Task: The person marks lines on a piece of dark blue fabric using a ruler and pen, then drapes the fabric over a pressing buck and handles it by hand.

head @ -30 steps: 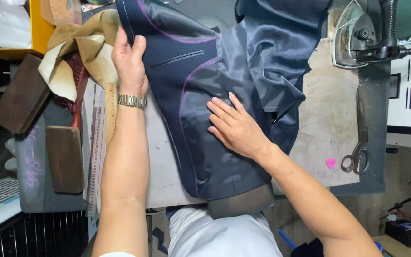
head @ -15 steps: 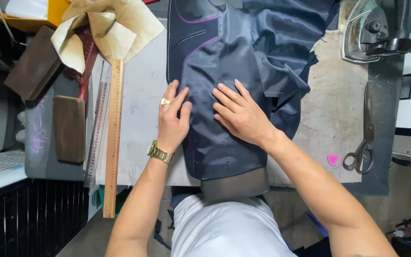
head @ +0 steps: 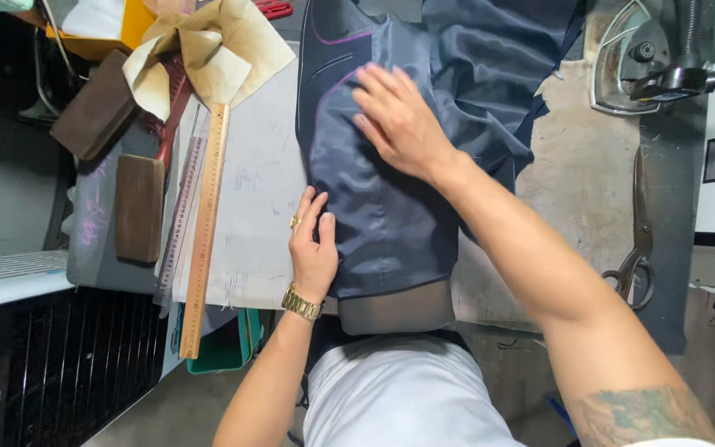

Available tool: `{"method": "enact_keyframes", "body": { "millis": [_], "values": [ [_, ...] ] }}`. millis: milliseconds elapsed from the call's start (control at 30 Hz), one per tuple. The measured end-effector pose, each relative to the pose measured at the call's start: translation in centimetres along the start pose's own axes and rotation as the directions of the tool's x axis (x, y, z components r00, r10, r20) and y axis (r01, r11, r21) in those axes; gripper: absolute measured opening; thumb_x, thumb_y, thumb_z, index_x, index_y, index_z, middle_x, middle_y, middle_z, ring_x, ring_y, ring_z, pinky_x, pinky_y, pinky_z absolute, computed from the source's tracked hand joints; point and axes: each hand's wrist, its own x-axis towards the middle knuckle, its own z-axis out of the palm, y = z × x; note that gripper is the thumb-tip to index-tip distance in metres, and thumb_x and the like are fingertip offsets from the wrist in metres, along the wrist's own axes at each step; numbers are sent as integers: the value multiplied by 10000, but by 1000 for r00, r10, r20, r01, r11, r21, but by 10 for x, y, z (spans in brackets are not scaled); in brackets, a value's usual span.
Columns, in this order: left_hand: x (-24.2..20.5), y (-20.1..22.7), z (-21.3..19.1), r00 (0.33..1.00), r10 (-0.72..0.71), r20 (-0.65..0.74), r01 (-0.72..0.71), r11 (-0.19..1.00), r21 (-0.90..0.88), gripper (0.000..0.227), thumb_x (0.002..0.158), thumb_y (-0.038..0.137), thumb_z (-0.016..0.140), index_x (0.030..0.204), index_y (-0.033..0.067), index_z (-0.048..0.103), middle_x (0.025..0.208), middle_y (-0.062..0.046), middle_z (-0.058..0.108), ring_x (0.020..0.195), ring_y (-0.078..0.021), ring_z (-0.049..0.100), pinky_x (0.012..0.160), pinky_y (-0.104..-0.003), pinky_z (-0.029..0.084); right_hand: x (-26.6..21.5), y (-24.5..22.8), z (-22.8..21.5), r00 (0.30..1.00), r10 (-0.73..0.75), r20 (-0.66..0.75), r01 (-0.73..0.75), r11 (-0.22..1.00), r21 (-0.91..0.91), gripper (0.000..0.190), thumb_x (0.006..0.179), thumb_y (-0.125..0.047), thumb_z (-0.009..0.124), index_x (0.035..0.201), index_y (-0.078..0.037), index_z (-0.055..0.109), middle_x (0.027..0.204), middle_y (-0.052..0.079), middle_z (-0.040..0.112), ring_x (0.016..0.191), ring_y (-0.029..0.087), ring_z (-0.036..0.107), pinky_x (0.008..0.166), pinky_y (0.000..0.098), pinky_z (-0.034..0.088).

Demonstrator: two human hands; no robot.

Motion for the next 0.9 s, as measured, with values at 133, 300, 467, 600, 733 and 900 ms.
{"method": "enact_keyframes", "body": {
  "millis": [133,300,467,600,733,900],
  "values": [
    [-28,0,-10,990,-141,9,141,990,5,341,1056,163,566,1370,53,638,1453,-224,560,1344,-387,554,1095,-465,473,-5,37,23,993,50,107,-42,996,-77,322,1115,-297,659,1189,14,701,1385,261,637,1334,401,553,1101,600,331],
    [-67,-7,-33,881,-472,-37,460,872,-164,356,1005,164,591,1317,-4,626,1318,-163,662,1198,-218,671,1066,-320,544,-59,-43,-59,922,388,-4,-369,881,295,276,1067,-23,652,1305,114,621,1409,242,607,1327,399,562,1162,487,434],
    [-94,-8,-42,897,-440,-31,436,895,-88,161,1007,107,656,1120,55,759,1025,-111,769,929,-213,758,783,-323,611,-229,-77,-60,410,903,130,-824,306,477,198,1072,-122,678,1212,17,694,1021,211,725,925,305,733,779,405,618],
    [-126,-80,-29,417,-866,276,828,237,-508,249,1080,260,528,1167,84,682,919,-85,763,782,-204,764,644,-327,629,-274,-104,-45,-249,714,654,-518,-669,533,275,1060,-279,630,1206,-46,644,937,153,704,846,260,758,789,440,666],
    [-103,-63,-29,403,-823,401,715,9,-699,202,1070,239,570,1047,87,701,903,-132,787,812,-250,785,754,-370,616,-285,-94,-22,-165,625,763,-241,-775,584,190,1021,-307,678,1012,-121,716,780,105,707,755,233,767,739,409,658],
    [-103,-37,-33,440,-824,358,651,18,-759,176,986,77,680,1141,-5,694,895,-176,772,716,-231,746,617,-328,590,-245,-113,-52,-151,740,656,18,-661,750,81,954,-17,694,891,-63,673,788,98,715,704,203,713,684,336,622]
  ]
}}
